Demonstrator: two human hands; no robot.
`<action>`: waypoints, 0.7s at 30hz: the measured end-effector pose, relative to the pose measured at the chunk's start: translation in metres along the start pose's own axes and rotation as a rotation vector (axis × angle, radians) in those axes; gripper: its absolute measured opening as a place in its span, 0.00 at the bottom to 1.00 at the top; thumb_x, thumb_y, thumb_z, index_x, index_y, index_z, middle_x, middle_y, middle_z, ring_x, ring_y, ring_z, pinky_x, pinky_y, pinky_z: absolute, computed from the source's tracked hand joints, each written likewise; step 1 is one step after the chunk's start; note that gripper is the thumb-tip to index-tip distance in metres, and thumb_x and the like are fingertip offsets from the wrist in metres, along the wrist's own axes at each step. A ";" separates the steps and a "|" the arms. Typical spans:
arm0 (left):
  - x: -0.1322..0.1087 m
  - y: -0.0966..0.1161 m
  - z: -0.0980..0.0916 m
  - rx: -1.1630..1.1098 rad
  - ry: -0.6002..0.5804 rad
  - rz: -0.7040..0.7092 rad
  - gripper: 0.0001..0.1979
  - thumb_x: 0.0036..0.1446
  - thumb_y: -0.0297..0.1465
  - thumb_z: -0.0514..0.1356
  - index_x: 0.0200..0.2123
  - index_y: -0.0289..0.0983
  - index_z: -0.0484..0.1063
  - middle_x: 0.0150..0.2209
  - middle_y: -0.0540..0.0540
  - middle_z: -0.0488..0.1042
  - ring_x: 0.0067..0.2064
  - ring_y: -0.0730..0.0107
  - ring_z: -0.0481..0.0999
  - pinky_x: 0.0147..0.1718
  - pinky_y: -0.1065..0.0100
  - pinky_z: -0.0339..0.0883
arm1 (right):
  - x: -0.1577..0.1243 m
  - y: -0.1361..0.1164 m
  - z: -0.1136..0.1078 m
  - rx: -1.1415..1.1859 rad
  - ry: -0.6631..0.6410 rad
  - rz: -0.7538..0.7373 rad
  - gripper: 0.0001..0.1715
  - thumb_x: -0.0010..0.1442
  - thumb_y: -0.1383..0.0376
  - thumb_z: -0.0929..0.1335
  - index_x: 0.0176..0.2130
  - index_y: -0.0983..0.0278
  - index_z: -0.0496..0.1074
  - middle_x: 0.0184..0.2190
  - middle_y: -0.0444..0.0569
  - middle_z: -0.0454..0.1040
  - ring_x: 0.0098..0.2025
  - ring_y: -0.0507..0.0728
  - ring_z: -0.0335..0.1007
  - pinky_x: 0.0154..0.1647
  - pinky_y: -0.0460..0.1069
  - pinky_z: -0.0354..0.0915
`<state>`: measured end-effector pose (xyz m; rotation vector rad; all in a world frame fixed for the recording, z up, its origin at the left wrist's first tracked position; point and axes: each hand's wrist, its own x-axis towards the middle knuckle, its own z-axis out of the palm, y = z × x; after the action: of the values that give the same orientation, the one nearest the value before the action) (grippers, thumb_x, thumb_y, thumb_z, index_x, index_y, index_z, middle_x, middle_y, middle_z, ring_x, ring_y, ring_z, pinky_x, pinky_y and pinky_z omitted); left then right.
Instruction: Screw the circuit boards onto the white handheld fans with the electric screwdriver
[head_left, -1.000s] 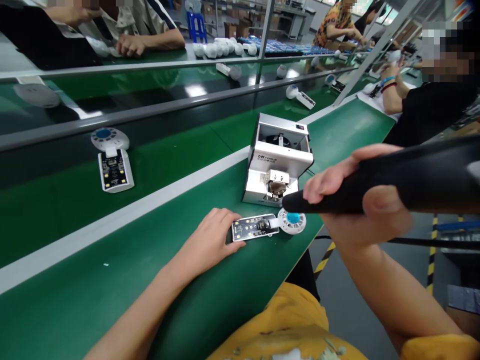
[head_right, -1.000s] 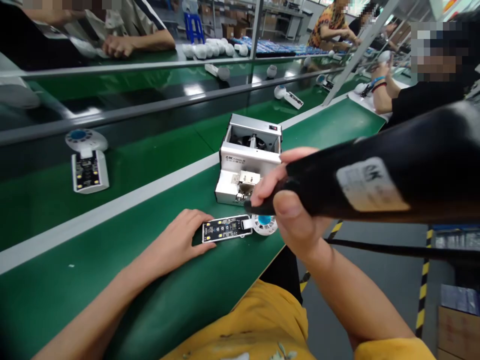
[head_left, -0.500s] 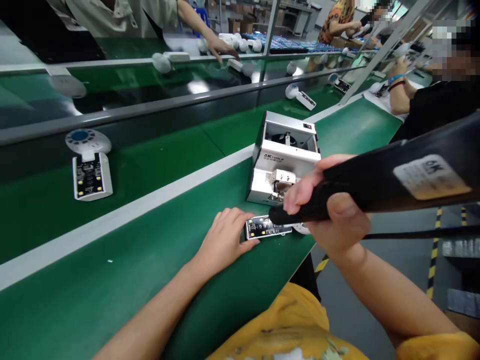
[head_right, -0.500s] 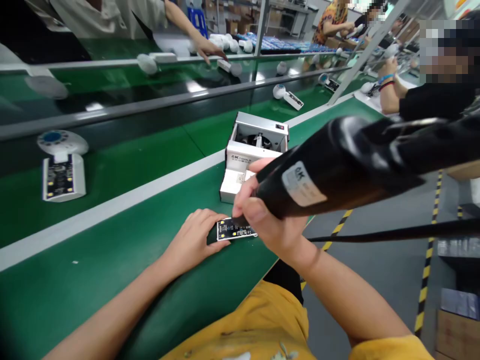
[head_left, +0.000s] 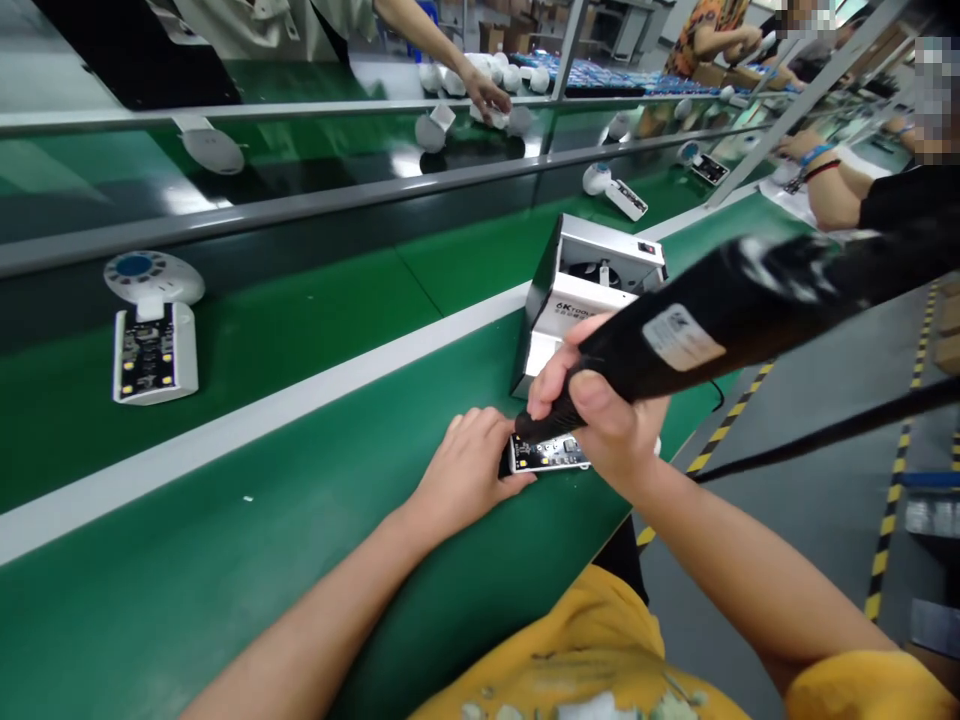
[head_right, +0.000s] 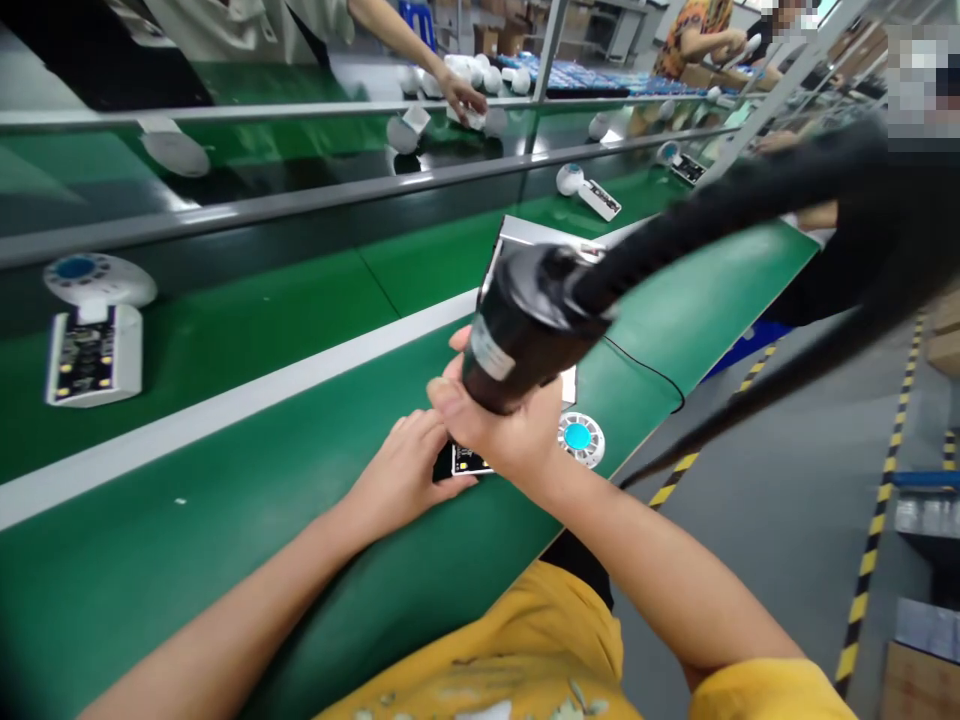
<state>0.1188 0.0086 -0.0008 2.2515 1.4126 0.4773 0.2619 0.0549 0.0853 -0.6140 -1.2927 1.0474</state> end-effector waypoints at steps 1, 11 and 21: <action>0.000 -0.001 0.000 0.000 -0.002 0.001 0.23 0.57 0.41 0.69 0.50 0.37 0.69 0.49 0.40 0.73 0.48 0.51 0.71 0.46 0.52 0.66 | 0.002 0.001 0.002 -0.027 0.004 0.019 0.19 0.54 0.52 0.77 0.38 0.60 0.73 0.23 0.41 0.74 0.25 0.56 0.73 0.33 0.55 0.74; 0.000 0.001 -0.003 -0.045 -0.013 -0.006 0.23 0.57 0.38 0.69 0.53 0.39 0.70 0.47 0.43 0.73 0.49 0.52 0.71 0.49 0.52 0.65 | 0.009 -0.032 -0.011 0.026 0.010 -0.019 0.19 0.55 0.55 0.76 0.43 0.58 0.72 0.23 0.39 0.73 0.20 0.54 0.69 0.21 0.51 0.67; 0.000 0.000 -0.007 -0.049 -0.042 -0.023 0.22 0.58 0.37 0.68 0.54 0.39 0.70 0.46 0.43 0.73 0.49 0.53 0.70 0.48 0.54 0.64 | 0.037 -0.045 -0.031 -0.086 0.247 -0.260 0.13 0.53 0.59 0.74 0.38 0.59 0.73 0.20 0.39 0.72 0.17 0.55 0.66 0.20 0.53 0.65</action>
<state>0.1152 0.0099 0.0047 2.1914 1.3897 0.4493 0.3023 0.0739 0.1345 -0.6018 -1.1675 0.6833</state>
